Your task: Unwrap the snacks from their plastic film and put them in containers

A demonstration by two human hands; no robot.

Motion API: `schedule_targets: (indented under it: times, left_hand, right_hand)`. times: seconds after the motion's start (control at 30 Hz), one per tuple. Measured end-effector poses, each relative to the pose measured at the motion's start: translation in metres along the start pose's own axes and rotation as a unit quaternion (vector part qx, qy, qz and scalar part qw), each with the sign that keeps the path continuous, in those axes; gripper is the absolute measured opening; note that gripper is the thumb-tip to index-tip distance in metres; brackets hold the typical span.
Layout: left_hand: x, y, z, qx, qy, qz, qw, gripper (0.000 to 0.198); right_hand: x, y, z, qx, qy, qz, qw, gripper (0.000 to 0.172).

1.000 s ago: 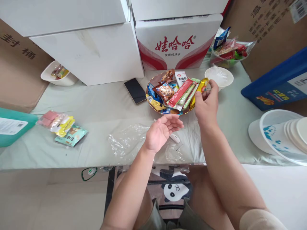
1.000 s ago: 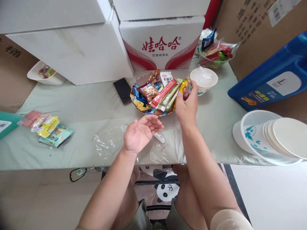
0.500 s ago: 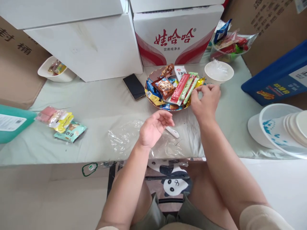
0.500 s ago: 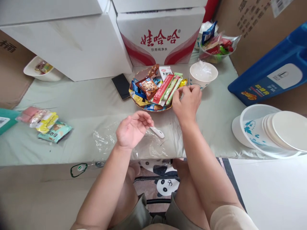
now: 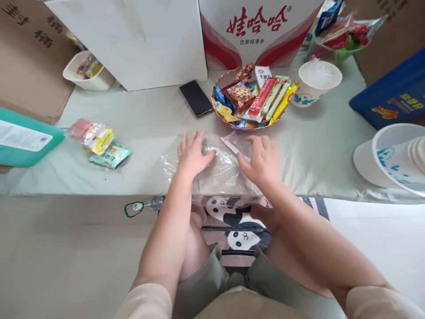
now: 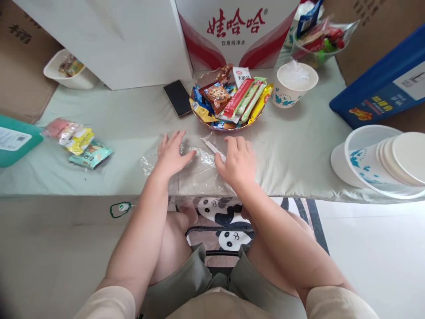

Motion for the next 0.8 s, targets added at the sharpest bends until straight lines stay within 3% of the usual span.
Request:
schedule_targets:
  times: [0.1,0.2,0.33,0.4,0.5,0.57,0.63,0.73,0.8]
  left_hand:
    - [-0.005,0.01,-0.003,-0.018,-0.023,0.032,0.999,0.063]
    - [0.001,0.017,-0.002,-0.038,0.022,0.025,0.999,0.039]
    - [0.014,0.01,0.004,-0.043,0.058,-0.087,0.994,0.015]
    - [0.021,0.002,0.007,-0.038,0.08,-0.198,0.976,0.003]
    - [0.034,-0.009,0.008,-0.004,0.142,-0.367,0.919,0.014]
    - [0.041,-0.016,0.008,0.043,0.183,-0.444,0.876,0.022]
    - [0.047,-0.022,0.006,0.097,0.216,-0.483,0.843,0.026]
    - [0.05,-0.029,0.004,0.148,0.244,-0.503,0.816,0.027]
    - [0.05,-0.031,0.003,0.151,0.259,-0.504,0.81,0.027]
  right_hand:
    - [-0.001,0.001,0.002,0.026,0.0,-0.035,0.999,0.012]
    - [0.003,-0.011,0.005,0.09,-0.021,0.008,0.996,0.016]
    - [0.016,-0.025,0.008,0.148,-0.032,0.112,0.982,0.01]
    - [0.026,-0.02,0.011,0.114,0.008,0.172,0.978,0.013]
    - [0.035,-0.001,0.015,0.007,0.072,0.259,0.963,0.023]
    - [0.033,0.013,0.015,-0.067,0.078,0.332,0.938,0.031]
    - [0.025,0.021,0.012,-0.144,0.047,0.43,0.89,0.048]
    - [0.009,0.019,0.002,-0.222,-0.049,0.541,0.809,0.074]
    - [0.001,0.009,-0.007,-0.216,-0.124,0.554,0.794,0.083]
Point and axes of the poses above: each hand's wrist, its own z-axis towards the middle knuckle, its own x-axis out of the back of the hand, y = z × x, the point moved 4 cm from there along z, towards the middle knuckle, and after that the axes turned 13 degrees about z, right-handed, at the moved point
